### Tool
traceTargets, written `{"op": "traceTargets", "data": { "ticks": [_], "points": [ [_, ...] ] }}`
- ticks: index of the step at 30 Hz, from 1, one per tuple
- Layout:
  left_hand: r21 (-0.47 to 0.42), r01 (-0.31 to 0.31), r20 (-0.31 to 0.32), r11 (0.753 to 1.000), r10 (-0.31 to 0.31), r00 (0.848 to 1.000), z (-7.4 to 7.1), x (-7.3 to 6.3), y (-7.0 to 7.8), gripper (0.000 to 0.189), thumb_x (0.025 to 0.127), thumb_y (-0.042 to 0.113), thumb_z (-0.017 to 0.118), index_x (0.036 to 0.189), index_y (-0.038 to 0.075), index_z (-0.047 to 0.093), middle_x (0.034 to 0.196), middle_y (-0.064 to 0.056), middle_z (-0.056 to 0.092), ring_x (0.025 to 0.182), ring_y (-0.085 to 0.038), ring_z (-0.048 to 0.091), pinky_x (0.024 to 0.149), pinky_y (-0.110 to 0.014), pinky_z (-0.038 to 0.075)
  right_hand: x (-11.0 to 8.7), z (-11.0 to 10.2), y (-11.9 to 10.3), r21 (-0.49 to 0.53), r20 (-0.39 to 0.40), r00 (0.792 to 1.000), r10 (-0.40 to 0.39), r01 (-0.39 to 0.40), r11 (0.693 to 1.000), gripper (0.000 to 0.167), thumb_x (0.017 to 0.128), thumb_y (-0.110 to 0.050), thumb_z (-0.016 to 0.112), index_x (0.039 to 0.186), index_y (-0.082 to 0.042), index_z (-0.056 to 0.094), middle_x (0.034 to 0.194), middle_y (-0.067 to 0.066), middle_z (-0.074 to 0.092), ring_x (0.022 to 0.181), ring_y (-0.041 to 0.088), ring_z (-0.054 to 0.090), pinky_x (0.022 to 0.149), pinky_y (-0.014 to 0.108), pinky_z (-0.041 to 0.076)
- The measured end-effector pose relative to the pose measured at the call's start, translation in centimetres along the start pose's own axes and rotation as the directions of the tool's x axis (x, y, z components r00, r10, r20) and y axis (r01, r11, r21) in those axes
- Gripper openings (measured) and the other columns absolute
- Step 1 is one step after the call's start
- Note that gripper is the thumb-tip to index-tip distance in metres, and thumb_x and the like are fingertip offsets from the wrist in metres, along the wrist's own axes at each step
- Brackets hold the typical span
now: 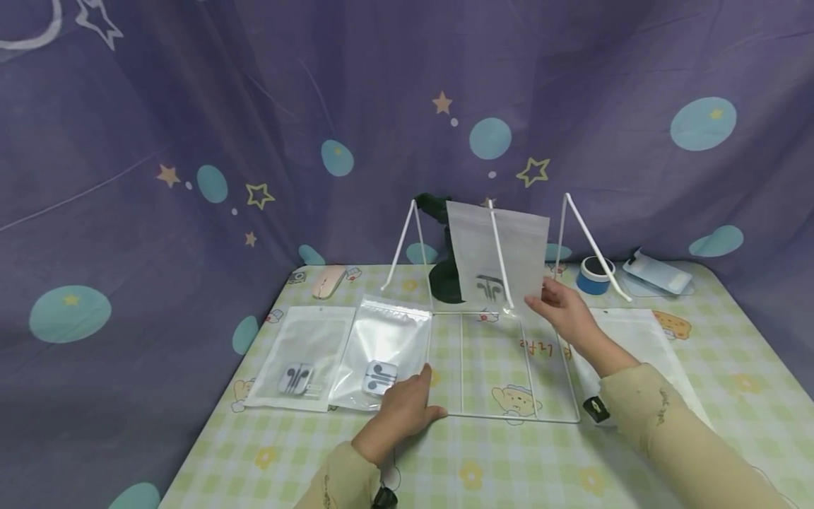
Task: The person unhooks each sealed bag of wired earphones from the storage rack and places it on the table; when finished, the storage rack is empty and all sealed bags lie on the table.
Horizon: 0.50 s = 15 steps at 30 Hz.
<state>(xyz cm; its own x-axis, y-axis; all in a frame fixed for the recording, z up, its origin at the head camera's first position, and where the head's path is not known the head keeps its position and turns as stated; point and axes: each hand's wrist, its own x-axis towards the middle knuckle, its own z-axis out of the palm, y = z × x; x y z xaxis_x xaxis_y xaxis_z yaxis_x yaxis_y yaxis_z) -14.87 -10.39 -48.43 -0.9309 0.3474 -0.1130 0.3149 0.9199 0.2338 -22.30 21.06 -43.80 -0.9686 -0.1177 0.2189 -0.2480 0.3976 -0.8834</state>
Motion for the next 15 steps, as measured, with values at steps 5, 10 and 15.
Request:
{"op": "traceTargets", "data": {
  "ticks": [5,10,15],
  "points": [
    [0.000,0.001,0.000,1.000,-0.001,1.000,0.04,-0.01,0.03,0.088,0.078,0.046,0.078,0.141,-0.004,0.042,0.115,-0.021,0.065,0.092,-0.034,0.066,0.071,-0.044,0.052,0.14,0.26,0.06,-0.041,-0.020,1.000,-0.018,0.017,0.999,0.038,0.098,-0.022,0.061,0.125,0.004,0.060,0.113,0.024,0.067,0.105,0.035,0.064,0.088,0.042,0.049],
    [0.003,0.001,0.003,1.000,-0.001,1.000,0.11,-0.08,0.01,0.088,0.079,0.047,0.078,0.142,-0.004,0.042,0.117,-0.020,0.065,0.093,-0.034,0.066,0.072,-0.043,0.052,0.10,0.40,-0.12,-0.072,-0.034,0.999,-0.006,0.004,0.997,0.029,0.097,-0.023,0.063,0.098,0.005,0.070,0.094,0.018,0.070,0.080,0.019,0.060,0.071,0.030,0.046],
    [0.017,-0.009,-0.010,1.000,0.009,1.000,0.12,-0.10,-0.04,0.087,0.079,0.047,0.078,0.141,-0.004,0.043,0.116,-0.020,0.065,0.091,-0.033,0.066,0.071,-0.042,0.052,-0.12,0.37,-0.36,-0.078,-0.049,0.999,-0.002,-0.001,0.997,0.037,0.098,-0.021,0.060,0.073,0.005,0.057,0.066,0.011,0.052,0.061,0.017,0.042,0.057,0.030,0.036]
  ]
}}
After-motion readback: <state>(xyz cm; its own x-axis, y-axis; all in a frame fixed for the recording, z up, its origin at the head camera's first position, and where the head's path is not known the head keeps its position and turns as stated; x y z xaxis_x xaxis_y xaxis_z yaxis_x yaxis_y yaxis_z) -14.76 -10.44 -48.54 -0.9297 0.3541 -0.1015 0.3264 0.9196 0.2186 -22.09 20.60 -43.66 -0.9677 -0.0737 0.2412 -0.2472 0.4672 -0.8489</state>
